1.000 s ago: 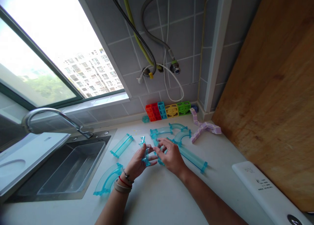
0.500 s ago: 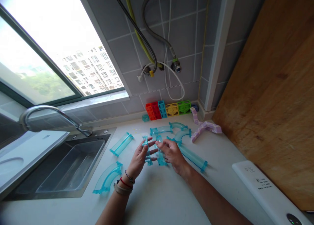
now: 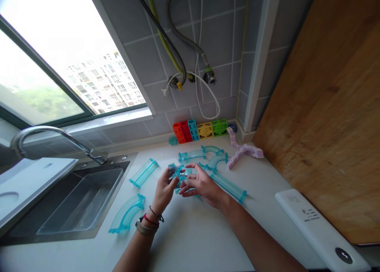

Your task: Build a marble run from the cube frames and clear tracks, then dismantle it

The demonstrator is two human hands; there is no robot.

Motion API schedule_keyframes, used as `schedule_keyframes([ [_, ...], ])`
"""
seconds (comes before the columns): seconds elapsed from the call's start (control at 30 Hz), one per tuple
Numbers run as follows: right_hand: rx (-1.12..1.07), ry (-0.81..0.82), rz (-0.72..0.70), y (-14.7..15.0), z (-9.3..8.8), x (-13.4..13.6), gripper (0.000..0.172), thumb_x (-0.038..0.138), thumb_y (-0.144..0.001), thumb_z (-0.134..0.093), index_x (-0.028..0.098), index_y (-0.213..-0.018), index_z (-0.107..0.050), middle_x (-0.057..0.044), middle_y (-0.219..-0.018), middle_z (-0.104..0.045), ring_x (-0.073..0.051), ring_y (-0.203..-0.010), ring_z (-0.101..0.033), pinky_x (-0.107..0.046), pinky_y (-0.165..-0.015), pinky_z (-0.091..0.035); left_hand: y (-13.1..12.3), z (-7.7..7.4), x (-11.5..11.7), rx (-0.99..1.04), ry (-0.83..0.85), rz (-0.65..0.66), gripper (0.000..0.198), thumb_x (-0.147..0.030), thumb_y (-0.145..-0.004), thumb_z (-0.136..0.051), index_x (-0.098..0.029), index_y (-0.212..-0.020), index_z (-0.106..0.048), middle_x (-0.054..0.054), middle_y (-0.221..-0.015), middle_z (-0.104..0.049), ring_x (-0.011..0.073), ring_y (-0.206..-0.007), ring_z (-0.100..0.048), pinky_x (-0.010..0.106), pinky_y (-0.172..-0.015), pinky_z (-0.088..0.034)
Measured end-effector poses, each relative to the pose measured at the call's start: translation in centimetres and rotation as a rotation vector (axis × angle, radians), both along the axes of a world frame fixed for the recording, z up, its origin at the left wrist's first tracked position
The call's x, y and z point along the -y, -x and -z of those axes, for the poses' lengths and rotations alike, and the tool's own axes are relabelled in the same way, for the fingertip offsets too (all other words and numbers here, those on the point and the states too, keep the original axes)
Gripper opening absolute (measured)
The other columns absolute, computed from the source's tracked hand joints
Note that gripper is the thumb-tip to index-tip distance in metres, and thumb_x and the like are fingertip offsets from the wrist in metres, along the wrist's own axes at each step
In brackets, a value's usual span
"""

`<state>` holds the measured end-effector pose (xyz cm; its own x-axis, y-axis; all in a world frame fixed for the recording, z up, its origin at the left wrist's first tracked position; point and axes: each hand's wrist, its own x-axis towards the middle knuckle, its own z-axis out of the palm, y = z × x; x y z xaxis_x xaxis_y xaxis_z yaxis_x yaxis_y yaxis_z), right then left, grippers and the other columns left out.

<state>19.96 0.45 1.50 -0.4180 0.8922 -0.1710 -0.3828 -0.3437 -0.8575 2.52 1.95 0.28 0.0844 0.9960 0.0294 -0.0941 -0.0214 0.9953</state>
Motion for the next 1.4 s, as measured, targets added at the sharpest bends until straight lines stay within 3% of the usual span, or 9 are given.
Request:
schedule_keyframes([
  [0.13,0.258,-0.28,0.124,0.3,0.6,0.0,0.069,0.042,-0.078,-0.077,0.023,-0.137,-0.047,0.007,-0.066,-0.06,-0.011,-0.05,-0.058,-0.022,-0.05,-0.05,-0.1,0.2,0.0,-0.002,0.072,0.109,0.036,-0.041,-0.078,-0.078,-0.017,-0.1,-0.063,0.005,-0.092,-0.069,0.018,-0.077,-0.068,0.025,-0.064,-0.056],
  [0.23,0.373,-0.291,0.155,0.1,1.2,-0.5,0.065,0.049,-0.081,-0.073,0.018,-0.134,-0.052,0.009,-0.052,-0.053,-0.008,-0.035,-0.042,-0.018,-0.034,-0.033,-0.3,-0.3,0.6,0.008,0.174,0.282,0.044,-0.05,-0.083,-0.072,-0.017,-0.109,-0.058,0.006,-0.083,-0.07,0.0187,-0.064,-0.069,0.027,-0.054,-0.056],
  [0.37,0.341,-0.28,0.098,-0.4,1.4,-0.8,0.057,0.056,-0.075,-0.076,0.021,-0.116,-0.057,0.01,-0.049,-0.052,-0.008,-0.031,-0.038,-0.018,-0.031,-0.028,-0.2,-0.8,0.9,0.027,0.215,0.389,0.047,-0.05,-0.086,-0.069,-0.016,-0.117,-0.056,0.009,-0.086,-0.072,0.0231,-0.071,-0.072,0.029,-0.056,-0.058],
  [0.57,0.446,-0.384,0.219,-0.2,1.5,-0.9,0.05,0.05,-0.063,-0.088,0.02,-0.09,-0.058,0.012,-0.05,-0.042,-0.007,-0.043,-0.037,-0.018,-0.041,-0.029,0.5,0.2,0.3,0.089,0.134,0.297,0.057,-0.052,-0.079,-0.075,-0.016,-0.12,-0.059,0.009,-0.099,-0.07,0.0196,-0.077,-0.067,0.023,-0.054,-0.053],
  [0.77,0.484,-0.41,0.196,-0.3,1.9,-1.0,0.051,0.049,-0.061,-0.09,0.02,-0.089,-0.058,0.011,-0.052,-0.045,-0.008,-0.047,-0.04,-0.018,-0.044,-0.029,0.7,0.5,0.3,0.045,0.053,0.351,0.055,-0.057,-0.081,-0.071,-0.012,-0.113,-0.064,0.006,-0.09,-0.069,0.0167,-0.077,-0.063,0.022,-0.061,-0.052],
  [0.9,0.425,-0.384,0.169,-0.2,1.9,-0.8,0.053,0.051,-0.067,-0.086,0.019,-0.101,-0.061,0.008,-0.059,-0.052,-0.011,-0.047,-0.051,-0.02,-0.042,-0.038,0.5,0.3,0.4,0.033,0.069,0.34,0.058,-0.06,-0.082,-0.068,-0.013,-0.117,-0.064,0.008,-0.093,-0.072,0.0205,-0.079,-0.068,0.027,-0.066,-0.055],
  [1.1,0.357,-0.336,0.148,0.4,1.7,-0.6,0.074,0.054,-0.077,-0.077,0.02,-0.138,-0.05,0.002,-0.081,-0.058,-0.013,-0.056,-0.059,-0.022,-0.041,-0.046,0.6,0.0,0.3,0.081,0.171,0.124,0.067,-0.07,-0.082,-0.061,-0.012,-0.116,-0.064,0.014,-0.091,-0.075,0.024,-0.074,-0.073,0.032,-0.061,-0.058],
  [1.27,0.367,-0.371,0.16,0.7,1.9,-0.3,0.049,0.055,-0.087,-0.065,0.019,-0.12,-0.063,-0.001,-0.085,-0.061,-0.014,-0.065,-0.061,-0.024,-0.049,-0.051,0.5,-0.2,-0.1,0.203,0.256,0.003,0.065,-0.07,-0.084,-0.058,-0.012,-0.112,-0.063,0.017,-0.097,-0.076,0.0254,-0.075,-0.075,0.032,-0.061,-0.058],
  [1.4,0.465,-0.516,0.11,1.0,1.7,0.1,0.028,0.042,-0.082,-0.075,0.019,-0.097,-0.072,-0.004,-0.093,-0.067,-0.015,-0.072,-0.062,-0.025,-0.061,-0.052,0.4,0.2,-0.3,0.234,0.288,-0.051,0.063,-0.071,-0.083,-0.059,-0.012,-0.107,-0.061,0.019,-0.101,-0.075,0.0274,-0.08,-0.075,0.03,-0.061,-0.057],
])
